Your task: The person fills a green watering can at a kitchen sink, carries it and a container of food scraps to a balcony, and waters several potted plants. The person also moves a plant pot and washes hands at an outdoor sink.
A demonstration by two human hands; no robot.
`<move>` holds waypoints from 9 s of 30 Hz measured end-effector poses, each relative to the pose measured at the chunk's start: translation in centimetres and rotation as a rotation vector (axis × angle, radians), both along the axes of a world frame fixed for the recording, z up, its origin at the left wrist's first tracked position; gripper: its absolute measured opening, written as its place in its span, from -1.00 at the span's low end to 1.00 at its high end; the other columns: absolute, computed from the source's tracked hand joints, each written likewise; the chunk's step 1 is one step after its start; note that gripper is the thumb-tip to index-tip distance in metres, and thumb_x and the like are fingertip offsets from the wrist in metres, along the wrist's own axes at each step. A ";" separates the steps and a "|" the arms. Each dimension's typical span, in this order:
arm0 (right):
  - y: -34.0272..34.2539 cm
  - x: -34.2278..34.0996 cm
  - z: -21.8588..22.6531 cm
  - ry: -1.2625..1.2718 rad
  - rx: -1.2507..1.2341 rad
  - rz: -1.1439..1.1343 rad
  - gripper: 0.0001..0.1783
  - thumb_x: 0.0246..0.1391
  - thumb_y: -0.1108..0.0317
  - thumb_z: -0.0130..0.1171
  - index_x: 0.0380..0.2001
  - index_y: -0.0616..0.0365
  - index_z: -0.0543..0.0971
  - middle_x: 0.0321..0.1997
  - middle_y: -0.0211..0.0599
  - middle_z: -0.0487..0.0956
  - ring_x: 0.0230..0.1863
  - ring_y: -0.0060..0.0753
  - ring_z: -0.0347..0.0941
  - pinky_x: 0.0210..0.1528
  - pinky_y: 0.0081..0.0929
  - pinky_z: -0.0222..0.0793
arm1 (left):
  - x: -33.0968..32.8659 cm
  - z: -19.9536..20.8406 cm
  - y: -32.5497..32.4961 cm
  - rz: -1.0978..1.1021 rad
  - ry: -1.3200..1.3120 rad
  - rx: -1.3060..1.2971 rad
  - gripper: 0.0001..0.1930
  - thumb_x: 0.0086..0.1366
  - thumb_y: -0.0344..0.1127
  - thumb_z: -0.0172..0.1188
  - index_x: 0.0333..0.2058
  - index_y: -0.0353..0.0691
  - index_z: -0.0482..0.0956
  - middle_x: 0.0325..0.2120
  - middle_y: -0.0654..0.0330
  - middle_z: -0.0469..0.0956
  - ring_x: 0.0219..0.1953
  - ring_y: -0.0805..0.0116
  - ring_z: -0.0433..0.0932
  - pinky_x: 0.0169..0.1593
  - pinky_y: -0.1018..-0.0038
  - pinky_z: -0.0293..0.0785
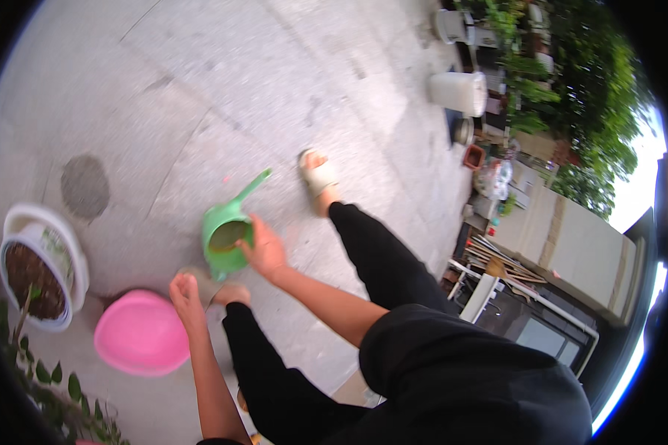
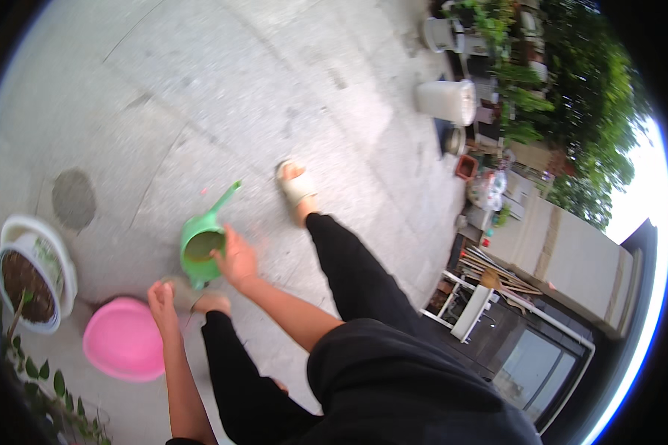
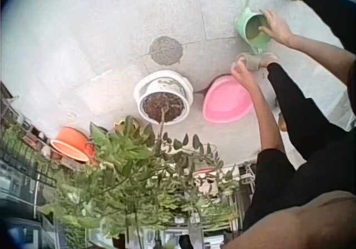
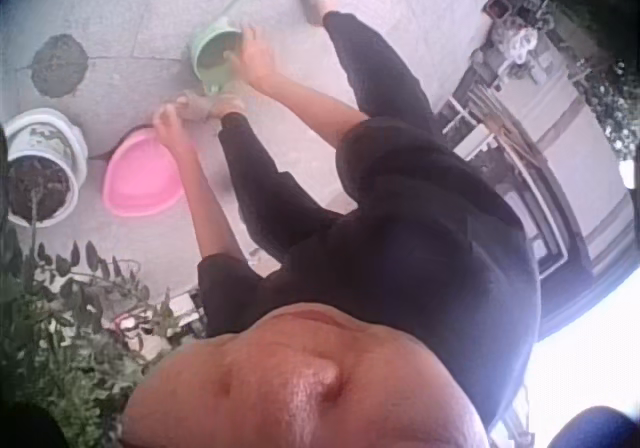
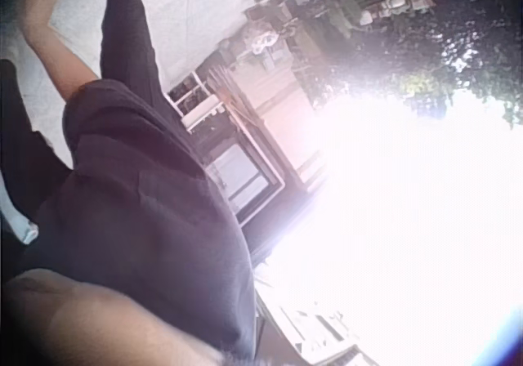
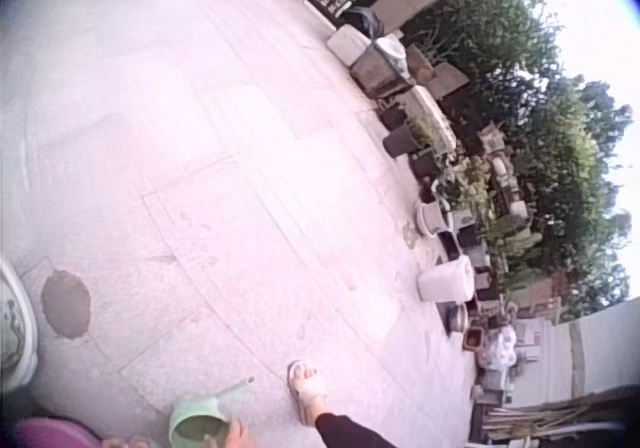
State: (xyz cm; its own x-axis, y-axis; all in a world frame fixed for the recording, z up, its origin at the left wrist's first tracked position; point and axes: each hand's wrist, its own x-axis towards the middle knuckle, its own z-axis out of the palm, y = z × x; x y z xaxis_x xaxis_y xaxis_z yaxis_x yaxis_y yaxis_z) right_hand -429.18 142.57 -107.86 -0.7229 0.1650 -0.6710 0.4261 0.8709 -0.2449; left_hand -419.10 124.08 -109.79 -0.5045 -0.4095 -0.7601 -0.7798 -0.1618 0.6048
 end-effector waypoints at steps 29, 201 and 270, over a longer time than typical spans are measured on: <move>13.1 -19.9 45.1 0.682 -0.150 0.250 -0.79 -0.09 0.34 0.02 -0.36 0.22 0.46 -0.22 -0.09 0.45 -0.23 -0.12 0.44 -0.25 -0.29 0.36 | -20.6 34.1 14.4 -0.198 0.180 0.093 -0.71 0.17 -0.29 -0.03 -0.66 -0.33 0.31 -0.77 0.23 0.26 -0.73 0.47 0.21 -0.63 0.54 0.17; -10.1 -6.2 66.5 0.053 0.206 1.838 -0.59 0.02 0.28 0.00 -0.04 0.17 0.41 -0.10 -0.17 0.52 -0.15 -0.22 0.53 -0.21 -0.29 0.45 | -0.4 69.5 7.0 0.252 0.138 -0.409 -0.65 0.10 -0.19 0.11 -0.56 -0.47 0.42 -0.45 -0.21 0.39 -0.39 -0.19 0.43 -0.31 0.13 0.31; -13.8 -12.6 55.5 -0.138 -0.984 0.382 -0.80 0.16 0.51 -0.09 -0.22 0.24 0.52 -0.29 -0.37 0.54 -0.19 -0.57 0.42 -0.04 -0.59 0.31 | 1.6 32.3 -6.7 1.248 -0.425 0.215 -0.63 0.05 -0.01 0.07 -0.37 -0.22 0.38 -0.60 0.22 0.28 -0.62 0.37 0.25 -0.38 0.11 0.38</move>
State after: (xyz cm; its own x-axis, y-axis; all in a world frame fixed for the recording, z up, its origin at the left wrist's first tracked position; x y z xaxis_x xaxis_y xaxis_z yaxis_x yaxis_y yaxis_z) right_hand -441.74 128.77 -52.40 -0.5198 -0.7163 -0.4655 0.2444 0.3974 -0.8845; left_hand -417.45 117.37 -77.51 0.4079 -0.2737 -0.8710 -0.1611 -0.9606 0.2265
